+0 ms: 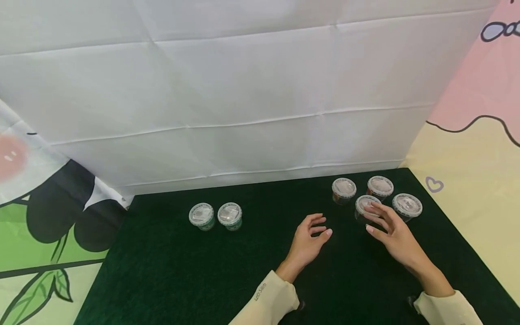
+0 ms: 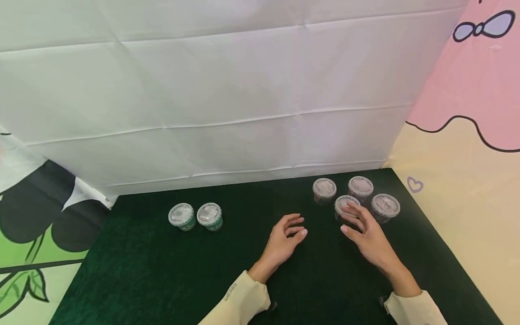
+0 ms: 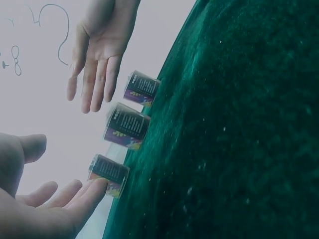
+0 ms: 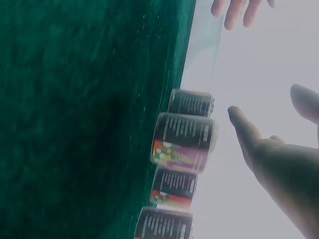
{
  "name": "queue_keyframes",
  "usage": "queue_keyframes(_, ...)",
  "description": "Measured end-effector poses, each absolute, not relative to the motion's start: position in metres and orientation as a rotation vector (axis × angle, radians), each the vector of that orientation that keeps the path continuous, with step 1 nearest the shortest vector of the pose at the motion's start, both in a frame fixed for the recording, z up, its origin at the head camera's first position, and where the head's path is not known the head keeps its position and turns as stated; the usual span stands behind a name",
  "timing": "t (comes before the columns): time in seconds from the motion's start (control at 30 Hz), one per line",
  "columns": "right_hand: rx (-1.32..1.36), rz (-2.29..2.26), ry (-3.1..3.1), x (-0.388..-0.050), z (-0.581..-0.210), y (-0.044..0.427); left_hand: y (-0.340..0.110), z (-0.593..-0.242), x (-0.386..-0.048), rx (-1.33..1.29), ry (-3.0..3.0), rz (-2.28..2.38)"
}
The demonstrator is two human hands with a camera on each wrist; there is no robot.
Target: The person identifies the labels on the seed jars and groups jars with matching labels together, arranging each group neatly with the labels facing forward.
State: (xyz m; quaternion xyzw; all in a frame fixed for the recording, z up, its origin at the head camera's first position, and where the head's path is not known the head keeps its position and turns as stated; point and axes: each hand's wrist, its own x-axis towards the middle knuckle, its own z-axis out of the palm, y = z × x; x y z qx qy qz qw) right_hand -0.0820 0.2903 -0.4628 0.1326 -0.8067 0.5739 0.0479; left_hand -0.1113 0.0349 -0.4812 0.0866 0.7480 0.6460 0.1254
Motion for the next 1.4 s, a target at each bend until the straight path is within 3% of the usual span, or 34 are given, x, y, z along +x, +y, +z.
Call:
queue_keyframes(0.7, 0.236, 1.643, -2.467, -0.077, -0.474, 0.323, 0.067, -0.479, -0.107, 0.251, 2.169, 1.815)
queue_keyframes(1.4, 0.117, 1.504, -2.65, -0.083, -0.482, 0.322, 0.088, -0.488, -0.116, 0.222, 2.189, 1.766)
